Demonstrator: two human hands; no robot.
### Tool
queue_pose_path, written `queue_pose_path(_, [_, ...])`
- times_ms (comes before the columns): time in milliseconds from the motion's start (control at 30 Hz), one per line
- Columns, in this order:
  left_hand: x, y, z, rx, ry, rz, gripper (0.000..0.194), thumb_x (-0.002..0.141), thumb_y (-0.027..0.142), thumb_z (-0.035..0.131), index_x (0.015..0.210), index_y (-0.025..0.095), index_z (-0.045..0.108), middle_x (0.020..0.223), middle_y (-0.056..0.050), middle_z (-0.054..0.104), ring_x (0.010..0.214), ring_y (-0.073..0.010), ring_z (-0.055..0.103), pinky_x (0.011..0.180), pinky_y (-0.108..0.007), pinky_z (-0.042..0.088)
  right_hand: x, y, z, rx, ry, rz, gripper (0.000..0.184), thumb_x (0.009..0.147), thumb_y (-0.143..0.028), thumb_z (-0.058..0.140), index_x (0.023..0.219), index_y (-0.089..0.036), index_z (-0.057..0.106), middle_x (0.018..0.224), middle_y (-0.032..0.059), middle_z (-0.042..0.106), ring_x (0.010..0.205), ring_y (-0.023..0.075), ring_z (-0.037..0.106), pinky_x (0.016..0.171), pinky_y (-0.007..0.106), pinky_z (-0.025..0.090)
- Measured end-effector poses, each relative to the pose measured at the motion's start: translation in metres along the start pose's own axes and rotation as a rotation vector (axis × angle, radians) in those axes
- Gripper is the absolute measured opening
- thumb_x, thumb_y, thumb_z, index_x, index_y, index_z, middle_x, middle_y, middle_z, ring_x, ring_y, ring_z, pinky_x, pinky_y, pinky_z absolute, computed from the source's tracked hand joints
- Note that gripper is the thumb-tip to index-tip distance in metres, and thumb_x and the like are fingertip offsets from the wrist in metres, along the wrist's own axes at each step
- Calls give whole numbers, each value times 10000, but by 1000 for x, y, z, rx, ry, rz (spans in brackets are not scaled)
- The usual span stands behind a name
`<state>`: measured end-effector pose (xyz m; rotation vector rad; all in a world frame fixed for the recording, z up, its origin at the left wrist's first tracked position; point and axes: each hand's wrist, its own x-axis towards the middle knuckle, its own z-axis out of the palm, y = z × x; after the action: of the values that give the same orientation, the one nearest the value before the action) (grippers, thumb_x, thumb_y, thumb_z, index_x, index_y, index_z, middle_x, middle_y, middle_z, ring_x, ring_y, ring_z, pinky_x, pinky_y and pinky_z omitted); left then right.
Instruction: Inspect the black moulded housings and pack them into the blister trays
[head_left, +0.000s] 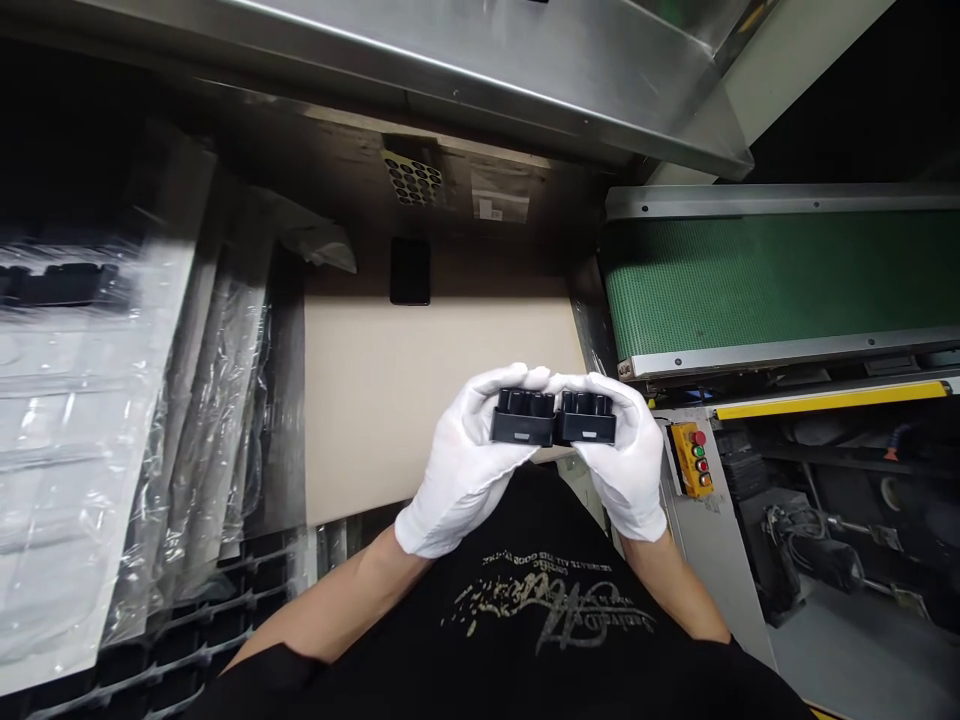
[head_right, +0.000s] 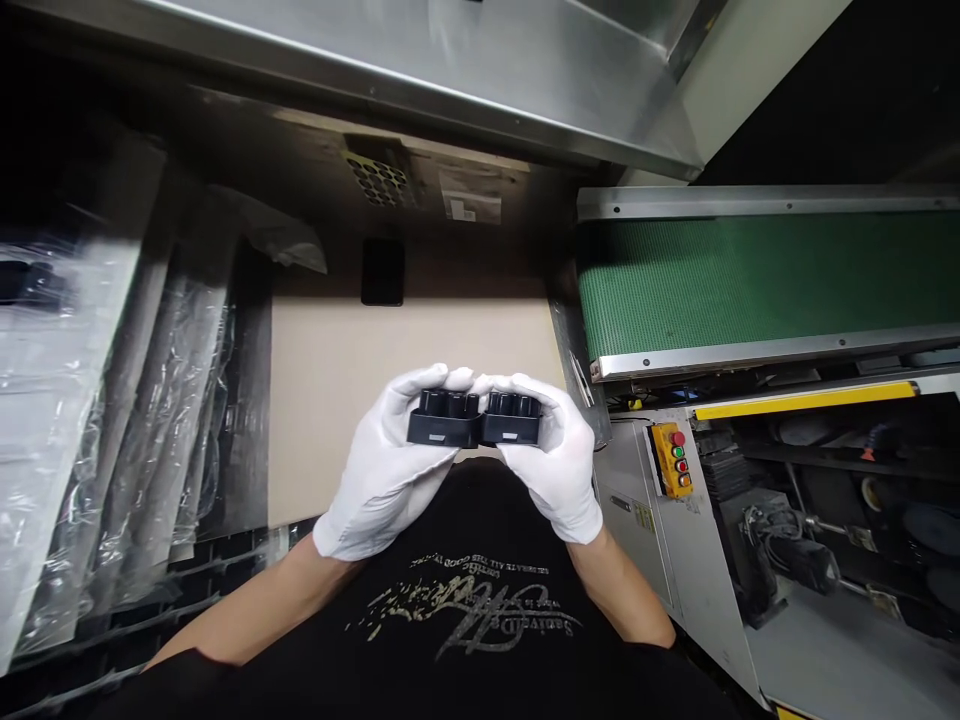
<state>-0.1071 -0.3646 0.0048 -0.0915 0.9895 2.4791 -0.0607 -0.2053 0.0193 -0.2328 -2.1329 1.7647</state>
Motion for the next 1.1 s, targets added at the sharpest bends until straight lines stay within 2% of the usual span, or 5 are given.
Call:
queue_pose_path(133, [2, 2, 3, 9, 14, 38, 541, 734, 254, 1015, 1200, 307, 746, 1324, -32, 745, 1426, -301, 637, 1312, -506, 472, 1, 0, 4, -34, -6, 7, 461, 878, -292, 827, 1318, -318, 691, 1274, 40, 798, 1241, 270, 756, 1168, 525, 608])
queue_pose_path(500, [7, 1, 3, -40, 23, 15, 557, 746, 242, 998, 1227, 309, 725, 1391, -33, 727, 1474, -311, 601, 1303, -502, 480, 6, -4, 9, 31, -51, 54, 544, 907, -319, 800, 1423, -314, 630, 1345, 66, 778, 1374, 290, 696, 1251, 573, 527])
queue_pose_path(633, [8, 3, 4, -17, 7, 16, 549, 752, 257, 996, 1228, 318, 728, 1387, -28, 721, 1473, -309, 599, 1306, -502, 476, 6, -5, 10, 7, -24, 44, 546, 915, -325, 798, 1432, -314, 622, 1349, 63, 778, 1360, 281, 705, 1244, 573, 540])
queue_pose_path(933, [8, 5, 8, 14, -15, 29, 525, 745, 311, 1017, 1200, 373, 764, 1347, 15, 723, 1432, -281, 626, 1280, -469, 517, 6, -7, 11, -20, -10, -119, 566, 951, -227, 796, 1469, -352, 604, 1341, 16, 790, 1293, 240, 747, 1162, 500, 625])
queue_pose_path(1100, [8, 2, 10, 36, 11, 36, 546, 707, 304, 1040, 1184, 360, 779, 1327, -2, 748, 1394, -286, 651, 1246, -459, 550, 2, -4, 10, 44, 21, -78, 557, 961, -271, 776, 1477, -347, 581, 1351, 38, 779, 1308, 250, 739, 1183, 515, 608])
